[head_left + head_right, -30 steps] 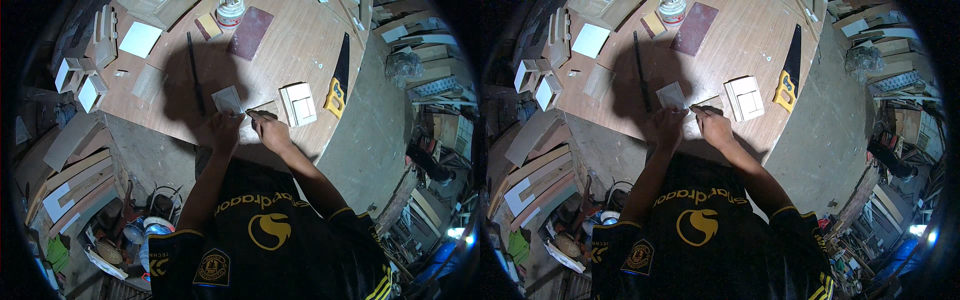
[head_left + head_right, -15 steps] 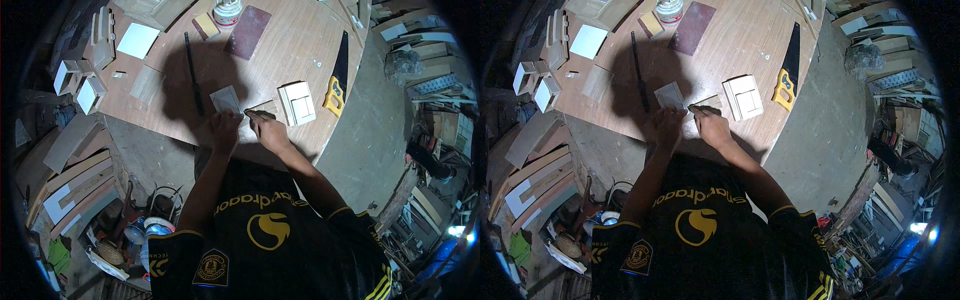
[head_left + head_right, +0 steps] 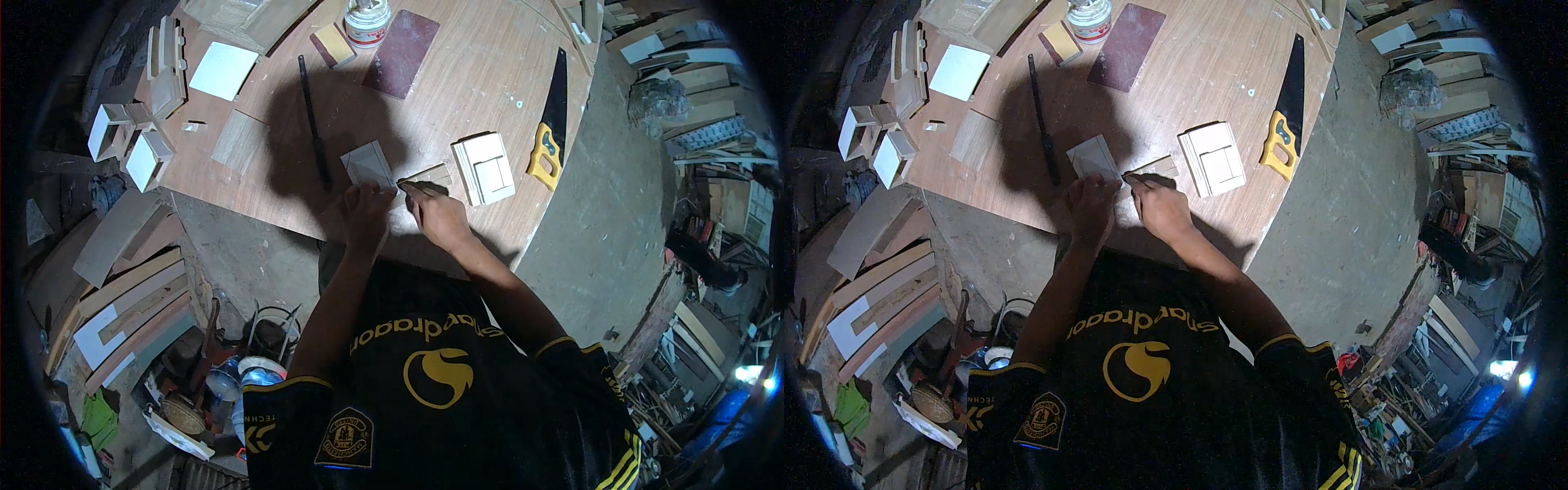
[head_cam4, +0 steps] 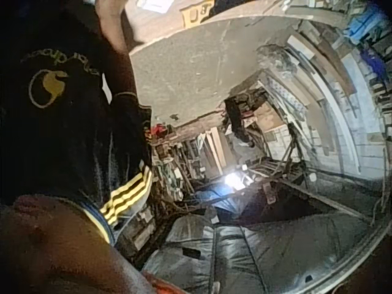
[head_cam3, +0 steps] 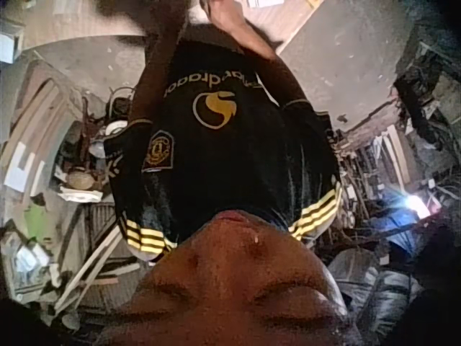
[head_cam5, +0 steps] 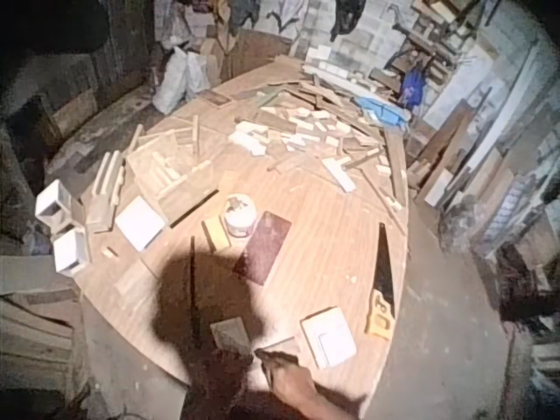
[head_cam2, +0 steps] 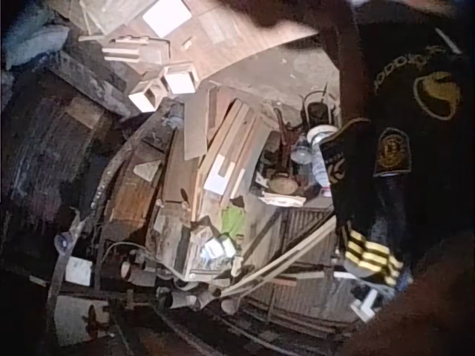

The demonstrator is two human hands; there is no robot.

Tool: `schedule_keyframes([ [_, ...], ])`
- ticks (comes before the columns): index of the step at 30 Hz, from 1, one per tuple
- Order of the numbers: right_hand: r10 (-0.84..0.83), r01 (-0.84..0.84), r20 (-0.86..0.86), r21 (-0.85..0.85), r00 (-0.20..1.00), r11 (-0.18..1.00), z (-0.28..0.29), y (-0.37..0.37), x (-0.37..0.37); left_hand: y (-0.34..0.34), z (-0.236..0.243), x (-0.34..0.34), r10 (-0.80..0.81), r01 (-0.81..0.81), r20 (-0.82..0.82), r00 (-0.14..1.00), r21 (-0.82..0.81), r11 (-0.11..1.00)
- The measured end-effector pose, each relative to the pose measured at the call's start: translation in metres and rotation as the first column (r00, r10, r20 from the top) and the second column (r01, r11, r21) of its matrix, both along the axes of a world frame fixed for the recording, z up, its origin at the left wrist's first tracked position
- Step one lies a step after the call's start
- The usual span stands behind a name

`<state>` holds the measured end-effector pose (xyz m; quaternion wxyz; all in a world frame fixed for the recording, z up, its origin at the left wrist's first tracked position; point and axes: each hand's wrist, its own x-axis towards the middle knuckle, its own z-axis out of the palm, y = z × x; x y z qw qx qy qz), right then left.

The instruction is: Measure, mark, and cut small wooden pieces to assemble a small box or object.

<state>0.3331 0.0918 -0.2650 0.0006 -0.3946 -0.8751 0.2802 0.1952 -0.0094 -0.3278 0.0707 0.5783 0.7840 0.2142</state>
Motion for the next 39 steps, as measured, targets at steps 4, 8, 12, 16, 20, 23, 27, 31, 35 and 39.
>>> schedule_keyframes([
  [4, 0.019, -0.019, 0.019, -0.011, 1.000, 1.000, 0.001, 0.000, -0.001, 0.000, 0.001, 0.000, 0.010, -0.010, 0.012, 1.000, -0.001, 1.000],
  [8, 0.031, -0.030, 0.033, -0.003, 0.999, 1.000, -0.001, -0.001, 0.000, 0.000, 0.000, 0.001, 0.026, -0.026, -0.023, 0.999, -0.017, 1.000],
  [12, 0.053, -0.053, -0.002, 0.026, 0.999, 0.998, -0.007, -0.004, 0.006, 0.000, -0.001, 0.002, 0.009, -0.009, -0.009, 1.000, -0.024, 1.000],
  [16, 0.077, -0.078, 0.082, 0.010, 0.994, 0.997, -0.004, -0.004, 0.006, 0.000, 0.001, 0.003, 0.007, -0.007, -0.014, 1.000, 0.007, 1.000],
  [20, 0.072, -0.070, -0.023, 0.085, 0.997, 0.994, -0.006, -0.008, 0.007, -0.001, -0.001, 0.003, 0.012, -0.012, 0.035, 0.999, -0.006, 1.000],
  [23, 0.042, -0.043, 0.013, 0.057, 0.999, 0.997, -0.004, -0.009, 0.007, -0.001, -0.003, 0.004, 0.018, -0.016, -0.076, 0.997, 0.021, 1.000],
  [27, 0.039, -0.038, -0.011, 0.076, 0.999, 0.996, -0.005, -0.010, 0.008, -0.001, -0.003, 0.002, 0.000, 0.000, -0.022, 1.000, 0.016, 1.000],
  [31, 0.032, -0.036, 0.056, 0.069, 0.998, 0.997, -0.003, -0.012, 0.007, -0.001, 0.000, 0.003, 0.002, -0.003, -0.018, 1.000, -0.015, 1.000],
  [35, 0.027, -0.026, -0.010, 0.088, 1.000, 0.996, -0.006, -0.014, 0.009, -0.001, -0.001, 0.004, 0.007, -0.008, -0.074, 0.997, -0.007, 1.000],
  [39, -0.001, 0.003, -0.040, 0.055, 0.999, 0.998, -0.002, -0.013, 0.009, -0.002, -0.003, 0.003, -0.006, 0.007, -0.056, 0.998, 0.015, 1.000],
])
